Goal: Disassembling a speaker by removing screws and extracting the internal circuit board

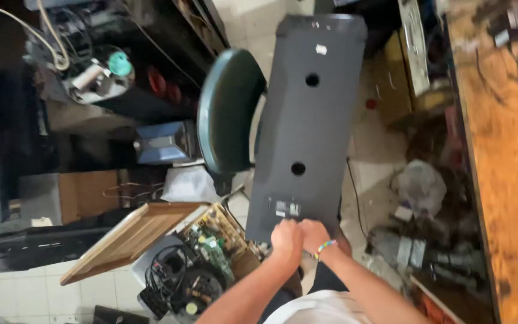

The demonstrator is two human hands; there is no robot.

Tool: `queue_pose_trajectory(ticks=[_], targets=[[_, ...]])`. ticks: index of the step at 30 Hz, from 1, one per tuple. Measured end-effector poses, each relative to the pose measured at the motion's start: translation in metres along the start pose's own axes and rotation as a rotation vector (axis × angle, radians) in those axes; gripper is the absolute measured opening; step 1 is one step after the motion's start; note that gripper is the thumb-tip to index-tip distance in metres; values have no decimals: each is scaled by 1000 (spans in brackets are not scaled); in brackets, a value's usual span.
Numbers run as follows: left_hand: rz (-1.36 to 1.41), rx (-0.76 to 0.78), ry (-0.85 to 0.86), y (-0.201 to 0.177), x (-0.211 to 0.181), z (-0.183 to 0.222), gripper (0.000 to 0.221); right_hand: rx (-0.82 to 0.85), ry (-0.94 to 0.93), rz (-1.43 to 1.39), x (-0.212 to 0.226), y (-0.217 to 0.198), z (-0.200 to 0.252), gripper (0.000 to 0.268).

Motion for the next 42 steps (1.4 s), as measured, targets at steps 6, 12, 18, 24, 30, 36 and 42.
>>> queue_pose_trajectory(ticks=[6, 12, 18, 24, 30, 36, 42], targets=[[57, -225, 2, 11, -20, -17, 23, -61, 269, -74, 19, -36, 31, 28], [109, -440, -77, 27, -34, -27, 22, -166, 146, 10, 36, -36, 30, 17], [-87, -810, -129, -35, -19, 40, 19, -230, 71, 46, 51, -60, 30, 13], [-45, -535, -161, -11, -19, -3, 19, -308, 3, 63, 69, -90, 31, 12], [-17, -448, -1, 11, -12, 5, 22, -430, 24, 55, 62, -86, 39, 8], [-93, -586, -17, -6, -2, 35, 18, -611, 3, 78, 54, -56, 50, 10], [-7, -326, 95, -30, 24, 47, 21, -637, -8, 72, 59, -58, 50, 17]])
Point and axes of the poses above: each hand's wrist, its own z-axis away from the middle knuckle, its own y-axis out of the palm, x = y × z, the point moved 10 cm from there along -z, towards the middle knuckle, and after that the axes turned 4 degrees about -y, right-handed, at the moved point
